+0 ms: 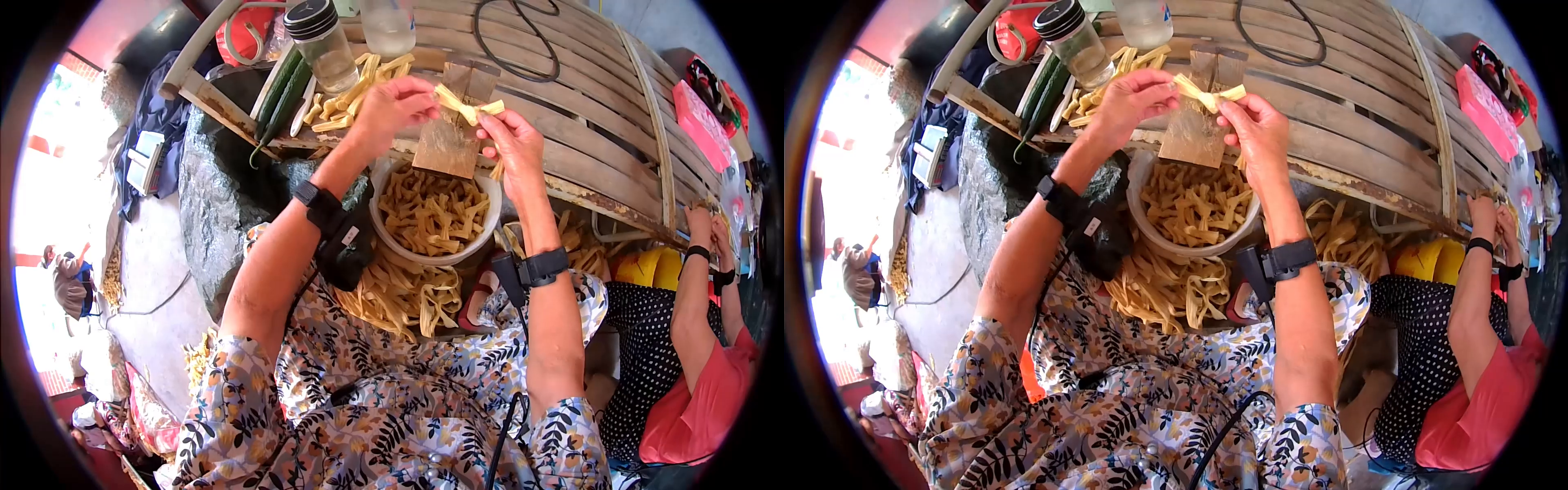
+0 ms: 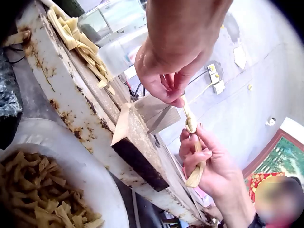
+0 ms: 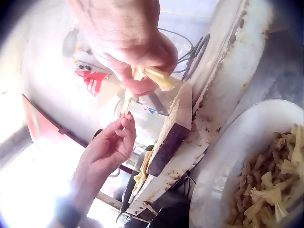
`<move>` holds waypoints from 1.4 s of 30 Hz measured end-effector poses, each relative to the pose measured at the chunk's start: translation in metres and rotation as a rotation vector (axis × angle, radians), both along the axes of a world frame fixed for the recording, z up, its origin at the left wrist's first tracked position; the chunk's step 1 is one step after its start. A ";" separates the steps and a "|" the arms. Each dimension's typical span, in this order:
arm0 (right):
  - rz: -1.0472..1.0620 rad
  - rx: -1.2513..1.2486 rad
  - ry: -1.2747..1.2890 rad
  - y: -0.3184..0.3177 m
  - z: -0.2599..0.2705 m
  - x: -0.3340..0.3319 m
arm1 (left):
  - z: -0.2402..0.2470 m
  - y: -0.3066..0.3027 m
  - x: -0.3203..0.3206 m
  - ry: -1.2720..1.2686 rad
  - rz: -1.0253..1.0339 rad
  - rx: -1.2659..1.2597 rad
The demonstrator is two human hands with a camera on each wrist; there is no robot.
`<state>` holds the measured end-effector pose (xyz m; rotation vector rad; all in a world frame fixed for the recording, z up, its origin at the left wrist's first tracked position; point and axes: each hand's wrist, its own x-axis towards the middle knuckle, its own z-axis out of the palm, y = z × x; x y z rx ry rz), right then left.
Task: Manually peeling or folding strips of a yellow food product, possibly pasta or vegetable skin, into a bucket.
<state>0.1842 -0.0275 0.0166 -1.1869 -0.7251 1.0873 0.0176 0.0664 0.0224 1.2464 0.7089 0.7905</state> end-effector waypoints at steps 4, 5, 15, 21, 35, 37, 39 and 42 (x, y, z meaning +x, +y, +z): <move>-0.043 -0.041 0.007 0.000 0.009 0.002 | -0.006 -0.002 0.009 0.047 -0.014 0.011; -0.057 -0.020 0.009 0.002 0.005 0.002 | -0.008 -0.004 0.012 0.019 -0.010 -0.019; -0.118 0.055 0.136 0.017 -0.015 0.009 | -0.012 0.004 0.025 0.127 0.003 0.006; -0.149 0.062 0.137 0.021 -0.022 0.011 | -0.016 0.007 0.031 0.132 0.024 0.049; -0.214 0.055 0.167 0.031 -0.028 0.002 | -0.024 0.013 0.037 0.129 0.060 0.122; -0.226 0.050 0.148 0.035 -0.033 0.001 | -0.029 0.016 0.039 0.164 0.079 0.189; -0.235 0.039 0.123 0.039 -0.038 -0.001 | -0.031 0.016 0.041 0.190 0.092 0.234; -0.269 0.074 0.003 0.042 -0.038 -0.008 | -0.031 0.015 0.041 0.202 0.101 0.272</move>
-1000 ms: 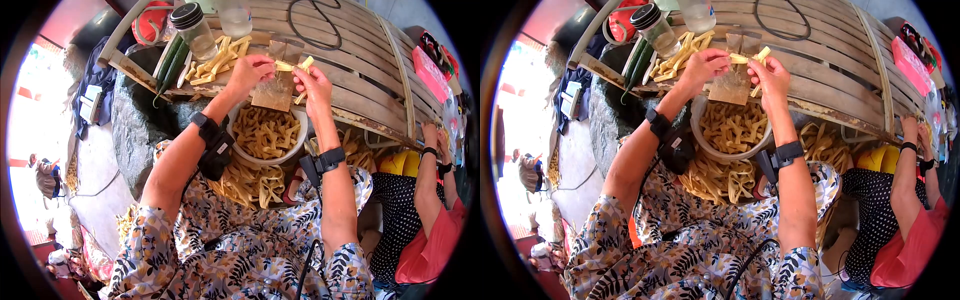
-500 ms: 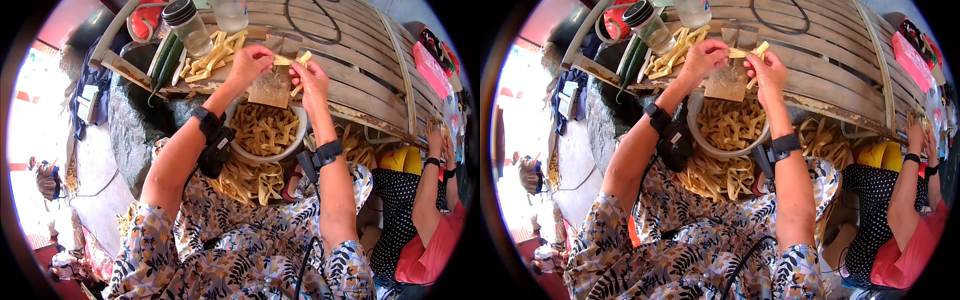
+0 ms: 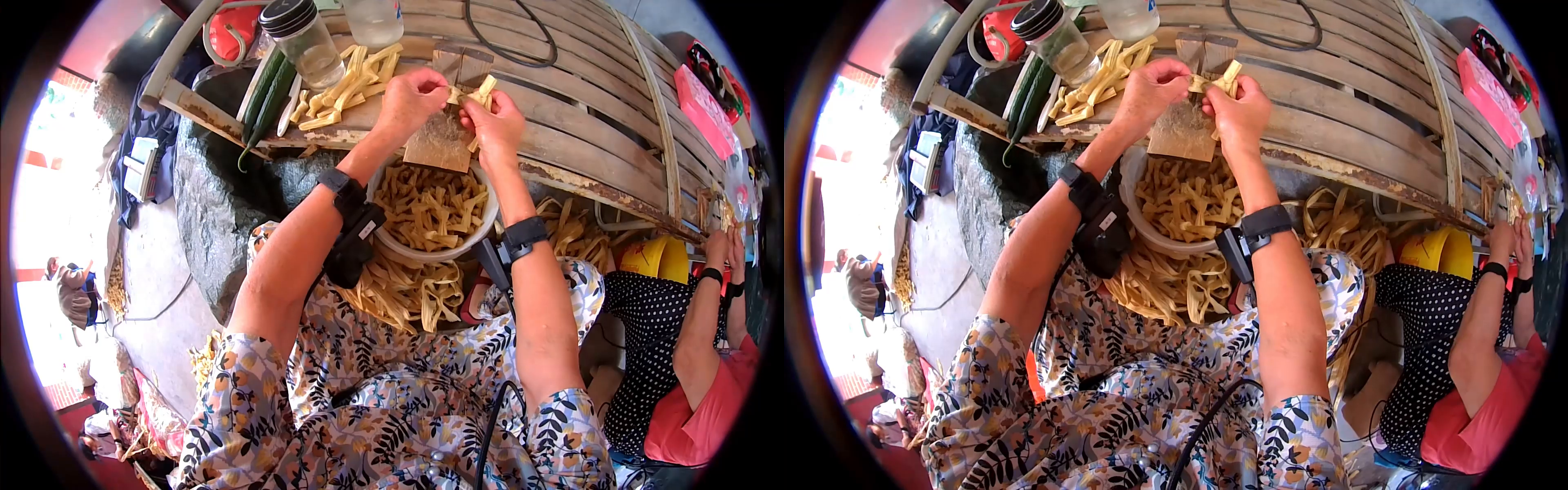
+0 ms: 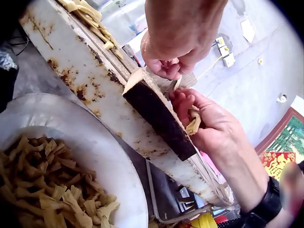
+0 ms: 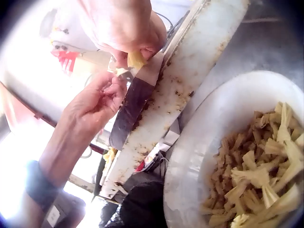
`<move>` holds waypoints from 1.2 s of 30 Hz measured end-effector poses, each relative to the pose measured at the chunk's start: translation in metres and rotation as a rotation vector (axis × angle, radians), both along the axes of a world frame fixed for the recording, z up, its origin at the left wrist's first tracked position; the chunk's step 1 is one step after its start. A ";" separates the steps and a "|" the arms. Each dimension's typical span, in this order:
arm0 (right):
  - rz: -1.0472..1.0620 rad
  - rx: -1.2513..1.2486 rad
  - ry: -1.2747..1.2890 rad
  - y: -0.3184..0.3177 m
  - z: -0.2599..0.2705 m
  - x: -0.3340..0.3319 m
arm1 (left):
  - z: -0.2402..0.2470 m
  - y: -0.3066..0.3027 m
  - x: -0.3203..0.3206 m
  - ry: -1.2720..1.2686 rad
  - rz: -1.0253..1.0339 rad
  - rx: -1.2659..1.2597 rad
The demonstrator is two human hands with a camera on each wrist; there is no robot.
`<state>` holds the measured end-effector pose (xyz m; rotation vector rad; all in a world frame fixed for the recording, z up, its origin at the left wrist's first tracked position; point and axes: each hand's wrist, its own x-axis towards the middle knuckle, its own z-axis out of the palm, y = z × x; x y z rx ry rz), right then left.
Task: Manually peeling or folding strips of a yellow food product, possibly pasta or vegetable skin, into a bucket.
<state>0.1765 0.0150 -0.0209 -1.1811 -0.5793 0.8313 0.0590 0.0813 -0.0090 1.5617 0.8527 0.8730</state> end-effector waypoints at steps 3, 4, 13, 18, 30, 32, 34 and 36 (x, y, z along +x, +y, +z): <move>-0.014 0.001 -0.131 0.001 0.005 -0.005 | -0.006 0.000 0.000 0.005 0.013 0.069; -0.022 -0.001 -0.157 0.001 0.005 -0.006 | -0.013 0.002 0.000 0.018 0.027 0.110; -0.104 -0.102 -0.289 -0.013 -0.001 0.006 | -0.031 0.030 -0.026 0.031 0.199 0.190; 0.021 -0.051 -0.375 -0.050 0.006 0.013 | -0.020 0.039 -0.060 0.376 0.295 0.274; 0.284 0.188 -1.601 -0.124 -0.019 -0.050 | -0.004 -0.009 -0.104 0.109 0.065 0.242; 0.500 0.212 -1.472 -0.131 -0.035 -0.072 | 0.003 -0.025 -0.111 0.137 0.057 0.204; 1.094 -0.333 -1.101 -0.144 -0.061 -0.096 | 0.006 -0.036 -0.112 0.169 0.030 0.237; 1.183 -0.284 -1.243 -0.157 -0.129 -0.110 | 0.003 -0.042 -0.113 0.145 -0.040 0.220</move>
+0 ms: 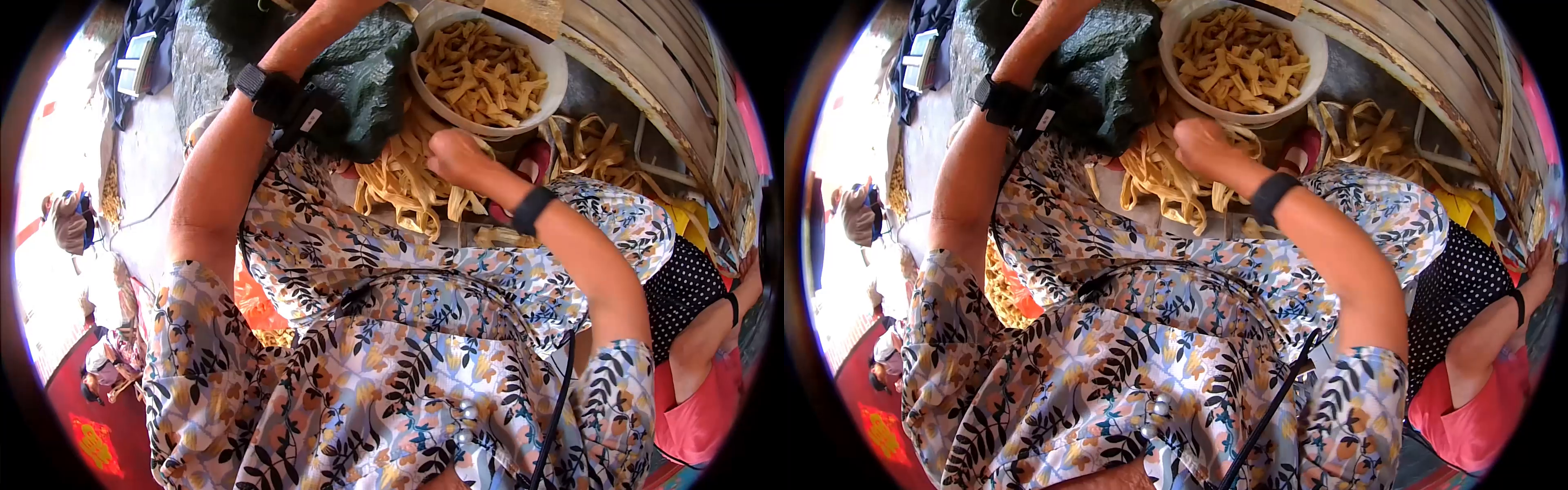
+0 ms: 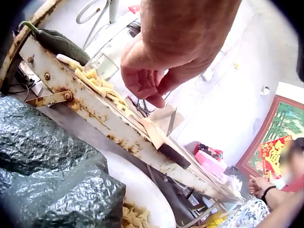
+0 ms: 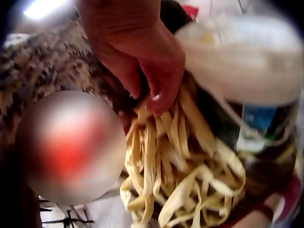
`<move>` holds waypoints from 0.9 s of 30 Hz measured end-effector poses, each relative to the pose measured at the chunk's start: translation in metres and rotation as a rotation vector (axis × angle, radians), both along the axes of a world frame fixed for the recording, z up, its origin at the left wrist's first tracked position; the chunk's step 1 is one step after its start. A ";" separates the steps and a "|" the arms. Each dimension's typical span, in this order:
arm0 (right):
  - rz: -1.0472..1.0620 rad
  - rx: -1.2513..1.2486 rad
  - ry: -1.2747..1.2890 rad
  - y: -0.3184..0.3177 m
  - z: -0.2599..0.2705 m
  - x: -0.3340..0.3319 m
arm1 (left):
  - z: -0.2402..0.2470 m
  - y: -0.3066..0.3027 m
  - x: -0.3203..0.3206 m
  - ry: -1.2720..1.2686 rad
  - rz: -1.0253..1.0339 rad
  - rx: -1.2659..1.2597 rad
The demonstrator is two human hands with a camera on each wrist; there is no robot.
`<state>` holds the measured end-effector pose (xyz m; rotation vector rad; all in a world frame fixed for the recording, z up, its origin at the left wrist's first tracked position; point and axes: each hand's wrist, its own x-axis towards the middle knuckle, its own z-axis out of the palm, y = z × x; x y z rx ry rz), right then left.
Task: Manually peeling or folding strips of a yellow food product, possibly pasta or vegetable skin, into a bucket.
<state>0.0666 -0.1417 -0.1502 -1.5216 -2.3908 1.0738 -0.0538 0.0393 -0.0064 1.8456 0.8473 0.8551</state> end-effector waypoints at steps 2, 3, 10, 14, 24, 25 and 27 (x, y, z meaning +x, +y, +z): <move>-0.072 -0.048 -0.019 -0.010 -0.041 -0.008 | -0.008 -0.004 0.000 -0.051 -0.065 -0.075; -0.151 -0.095 -0.045 -0.013 -0.046 -0.014 | -0.001 -0.013 -0.001 0.006 -0.065 -0.079; -0.480 -0.062 0.126 0.008 -0.074 -0.064 | 0.004 -0.024 0.001 -0.017 -0.070 -0.128; -0.455 -0.037 0.162 0.007 -0.070 -0.062 | 0.003 -0.024 -0.001 0.063 -0.049 -0.154; -0.430 -0.003 0.878 0.019 0.147 0.048 | 0.030 -0.053 0.003 0.152 -0.517 -0.340; -0.425 0.012 0.901 0.021 0.168 0.063 | 0.013 -0.049 0.007 0.086 -0.454 -0.128; -0.315 -0.025 1.069 0.027 0.203 0.097 | 0.022 -0.053 0.013 0.034 -0.640 -0.277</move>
